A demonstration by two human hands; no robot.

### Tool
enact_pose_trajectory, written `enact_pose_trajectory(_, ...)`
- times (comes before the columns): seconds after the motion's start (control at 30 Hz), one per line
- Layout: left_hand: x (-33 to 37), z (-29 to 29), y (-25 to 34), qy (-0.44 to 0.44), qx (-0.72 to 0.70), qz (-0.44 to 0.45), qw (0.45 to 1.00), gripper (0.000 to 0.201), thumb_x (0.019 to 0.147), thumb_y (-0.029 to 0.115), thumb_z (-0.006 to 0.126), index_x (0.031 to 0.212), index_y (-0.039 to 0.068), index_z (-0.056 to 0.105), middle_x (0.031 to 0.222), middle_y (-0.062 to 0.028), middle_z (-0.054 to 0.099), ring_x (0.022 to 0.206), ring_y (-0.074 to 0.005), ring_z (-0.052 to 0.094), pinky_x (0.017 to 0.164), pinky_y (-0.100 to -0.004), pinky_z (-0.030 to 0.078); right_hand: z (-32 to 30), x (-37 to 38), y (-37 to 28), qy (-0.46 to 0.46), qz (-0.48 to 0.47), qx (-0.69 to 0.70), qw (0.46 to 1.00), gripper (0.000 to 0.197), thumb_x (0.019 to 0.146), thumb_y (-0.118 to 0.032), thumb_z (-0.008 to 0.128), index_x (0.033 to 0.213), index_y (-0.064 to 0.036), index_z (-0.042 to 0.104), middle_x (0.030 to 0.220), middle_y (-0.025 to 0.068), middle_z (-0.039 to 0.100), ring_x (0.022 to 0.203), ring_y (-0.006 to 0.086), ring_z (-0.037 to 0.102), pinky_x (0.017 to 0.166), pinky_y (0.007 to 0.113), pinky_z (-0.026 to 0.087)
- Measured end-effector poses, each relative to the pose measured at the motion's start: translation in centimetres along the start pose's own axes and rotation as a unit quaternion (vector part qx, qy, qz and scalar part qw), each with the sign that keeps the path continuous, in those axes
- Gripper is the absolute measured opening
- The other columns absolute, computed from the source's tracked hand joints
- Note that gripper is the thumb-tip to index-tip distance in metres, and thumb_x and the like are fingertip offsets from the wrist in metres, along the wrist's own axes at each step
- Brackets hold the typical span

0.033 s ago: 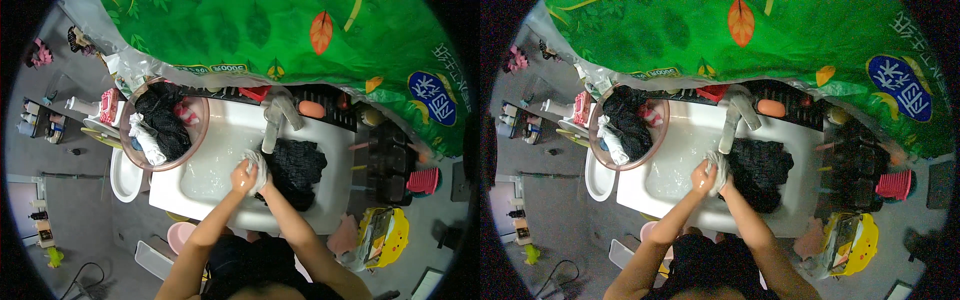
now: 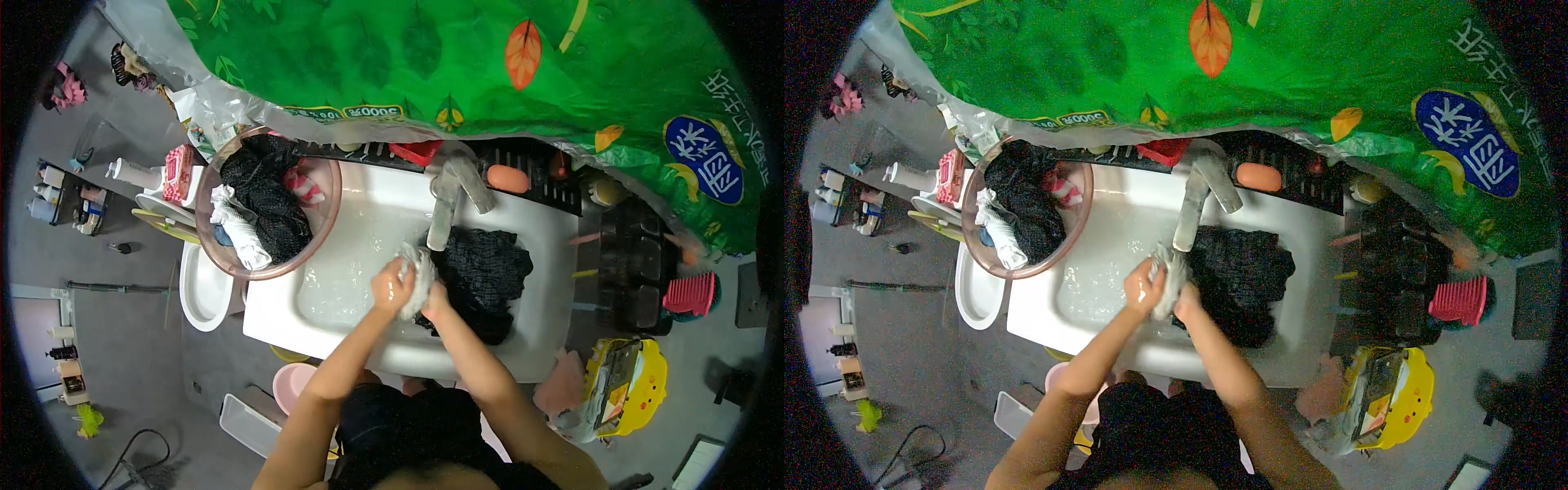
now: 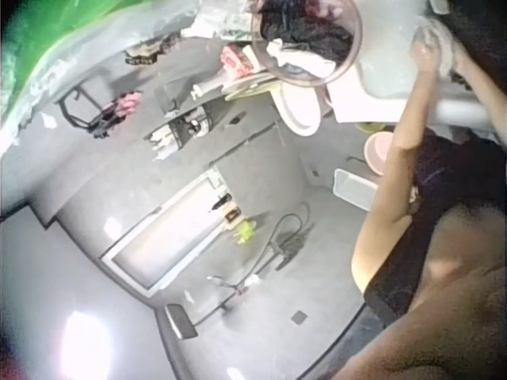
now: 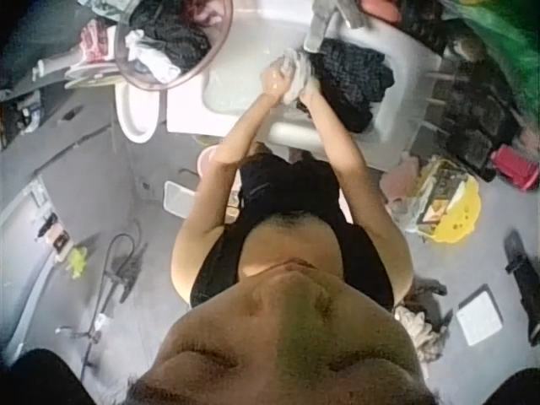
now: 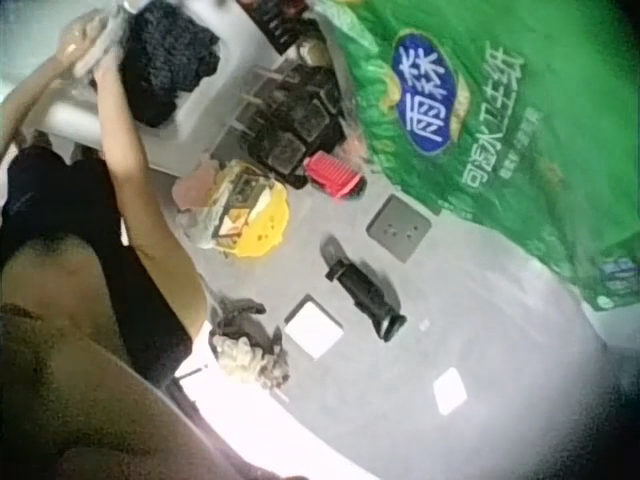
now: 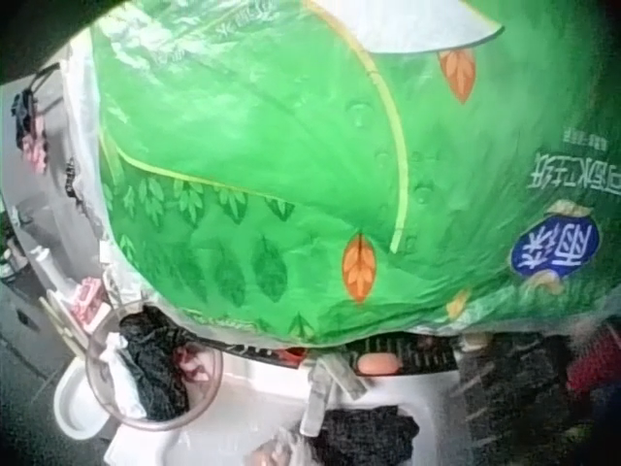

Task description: The person washes clothes in a sink by hand, scrubbing and wringing out individual garments, placing them into a basin, and scrubbing a black garment in the water.

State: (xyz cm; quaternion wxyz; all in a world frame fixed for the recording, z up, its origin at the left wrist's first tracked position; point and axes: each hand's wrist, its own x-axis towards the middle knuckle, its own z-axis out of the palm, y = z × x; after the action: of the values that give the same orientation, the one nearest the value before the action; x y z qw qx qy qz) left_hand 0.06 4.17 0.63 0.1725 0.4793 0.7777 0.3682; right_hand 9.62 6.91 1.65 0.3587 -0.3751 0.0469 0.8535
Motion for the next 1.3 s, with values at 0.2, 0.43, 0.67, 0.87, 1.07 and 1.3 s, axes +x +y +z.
enact_pose_trajectory(0.2,3.9,-3.0,-5.1,0.018,0.081,0.003,0.997,0.017,0.069,0.022,0.061,0.078,0.008,0.054,0.077,-0.0123,0.056,0.073,-0.0308,0.054,0.060,-0.0400,0.044,-4.3,-3.9,-8.0,0.203,-0.257,-0.332,0.885,0.048,0.084,-0.038,0.050,0.111,0.0015,0.050,0.109,0.0089,0.053,0.097,0.0172,0.051,0.084,0.029,0.039)
enact_pose_trajectory(0.43,1.1,-0.2,-4.2,-0.139,0.225,0.244,0.933,0.058,0.071,0.030,0.057,0.121,0.006,0.039,0.124,-0.0210,0.035,0.115,-0.0378,0.031,0.095,-0.0478,0.025,-6.7,-0.4,-5.7,0.175,-0.242,-0.694,0.656,0.047,0.089,-0.038,0.033,0.105,0.0030,0.049,0.092,0.0253,0.056,0.087,0.0388,0.053,0.077,0.043,0.040)
enact_pose_trajectory(0.67,-0.8,7.4,-7.1,-0.384,0.294,0.067,0.873,0.055,0.078,0.047,0.045,0.116,0.006,0.047,0.107,-0.0173,0.054,0.106,-0.0324,0.046,0.093,-0.0458,0.030,-9.0,5.1,-1.9,0.107,-0.181,-0.819,0.533,0.050,0.082,-0.040,0.042,0.109,0.0009,0.049,0.109,0.0261,0.048,0.102,0.0377,0.046,0.087,0.042,0.036)
enact_pose_trajectory(0.87,-0.5,10.5,-7.3,-0.223,0.138,-0.080,0.962,0.046,0.081,0.036,0.048,0.099,-0.006,0.051,0.092,-0.0200,0.057,0.083,-0.0284,0.056,0.074,-0.0377,0.044,-10.8,5.0,-4.9,0.098,-0.333,-0.572,0.744,0.027,0.077,-0.019,0.059,0.095,0.0001,0.054,0.079,0.0050,0.057,0.072,0.0135,0.052,0.066,0.027,0.043)
enact_pose_trajectory(1.07,-1.1,5.9,-3.9,-0.038,-0.461,-0.330,0.823,0.022,0.073,0.016,0.064,0.084,0.001,0.051,0.073,-0.0062,0.055,0.065,-0.0138,0.050,0.060,-0.0269,0.042,-1.9,-1.4,1.5,0.271,-0.056,-0.275,0.921,0.043,0.080,-0.041,0.050,0.110,-0.0106,0.050,0.107,0.0053,0.053,0.093,0.0206,0.051,0.081,0.031,0.040)
enact_pose_trajectory(1.3,-6.1,0.3,6.5,-0.127,-0.336,-0.050,0.932,0.024,0.064,0.006,0.054,0.053,0.004,0.033,0.048,-0.0044,0.029,0.047,-0.0101,0.029,0.043,-0.0271,0.028,-3.5,0.5,-1.7,-0.061,-0.117,-0.096,0.987,0.046,0.082,-0.038,0.049,0.113,-0.0046,0.048,0.106,0.0076,0.055,0.092,0.0210,0.054,0.081,0.034,0.043)
